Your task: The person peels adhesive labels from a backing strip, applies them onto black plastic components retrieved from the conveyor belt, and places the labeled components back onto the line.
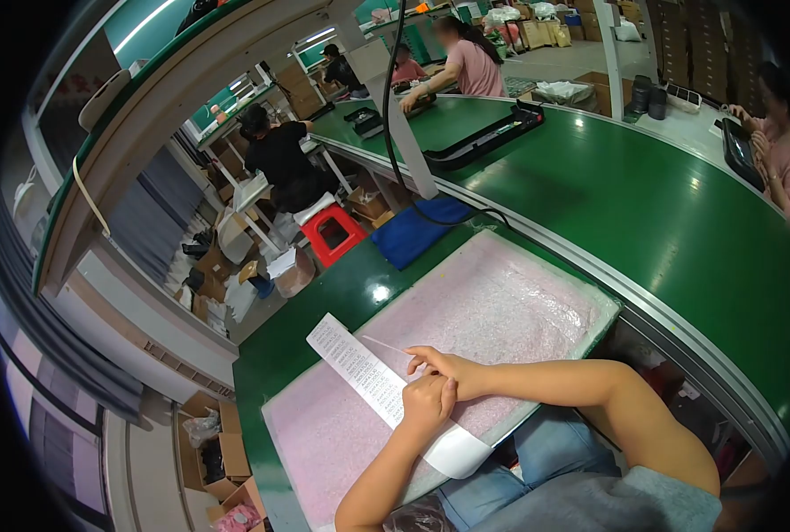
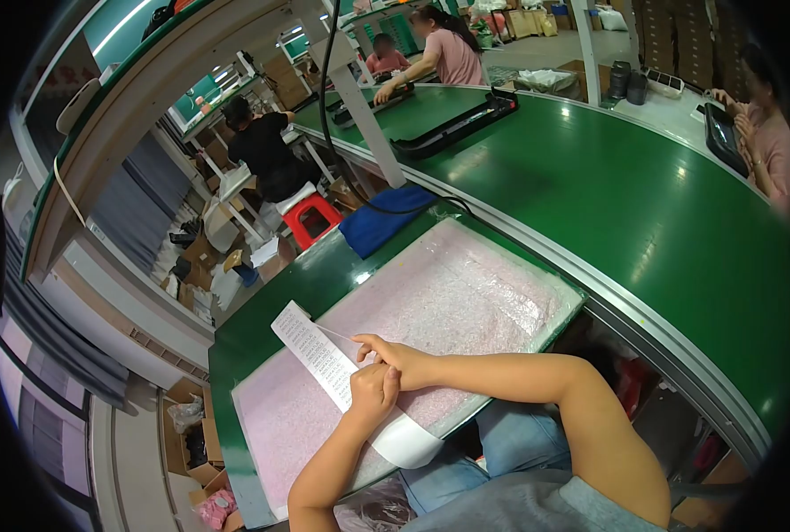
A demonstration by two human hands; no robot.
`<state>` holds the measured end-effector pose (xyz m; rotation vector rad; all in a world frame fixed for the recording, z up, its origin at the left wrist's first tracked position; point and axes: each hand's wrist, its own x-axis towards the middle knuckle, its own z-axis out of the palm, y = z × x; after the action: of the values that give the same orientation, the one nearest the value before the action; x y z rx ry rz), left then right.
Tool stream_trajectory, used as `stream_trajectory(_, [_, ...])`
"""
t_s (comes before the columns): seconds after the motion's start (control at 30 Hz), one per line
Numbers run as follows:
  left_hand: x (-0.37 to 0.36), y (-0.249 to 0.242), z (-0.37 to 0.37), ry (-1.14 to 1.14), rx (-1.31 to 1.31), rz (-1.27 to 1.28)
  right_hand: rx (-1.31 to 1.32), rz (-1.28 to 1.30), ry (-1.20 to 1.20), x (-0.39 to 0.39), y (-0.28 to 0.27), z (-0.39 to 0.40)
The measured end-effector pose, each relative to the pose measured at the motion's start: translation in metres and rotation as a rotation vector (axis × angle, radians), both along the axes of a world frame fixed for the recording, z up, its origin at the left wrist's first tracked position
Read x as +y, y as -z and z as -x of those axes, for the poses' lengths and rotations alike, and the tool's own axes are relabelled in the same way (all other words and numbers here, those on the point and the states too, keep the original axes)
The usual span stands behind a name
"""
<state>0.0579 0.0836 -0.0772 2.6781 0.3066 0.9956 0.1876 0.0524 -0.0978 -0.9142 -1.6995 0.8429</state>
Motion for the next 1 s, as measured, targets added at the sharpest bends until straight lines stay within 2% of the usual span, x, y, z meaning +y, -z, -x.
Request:
stream_trajectory(0.2, [0.004, -0.001, -0.001, 0.017, -0.011, -0.025, -0.011, -0.039, -0.011, 0.004, 0.0, -0.001])
stream_trajectory(0.6, [0.002, 0.004, -0.002, 0.048, -0.023, 0.181, -0.036, -0.038, -0.031, 0.004, 0.0, -0.003])
stream_trajectory(0.8, [0.003, 0.0, -0.004, 0.118, -0.062, 0.106, -0.017, -0.109, -0.057, -0.001, -0.004, 0.0])
stream_trajectory(1.0, [0.001, -0.002, -0.005, 0.142, -0.06, 0.08, -0.016, -0.06, -0.065, -0.005, -0.007, -0.002])
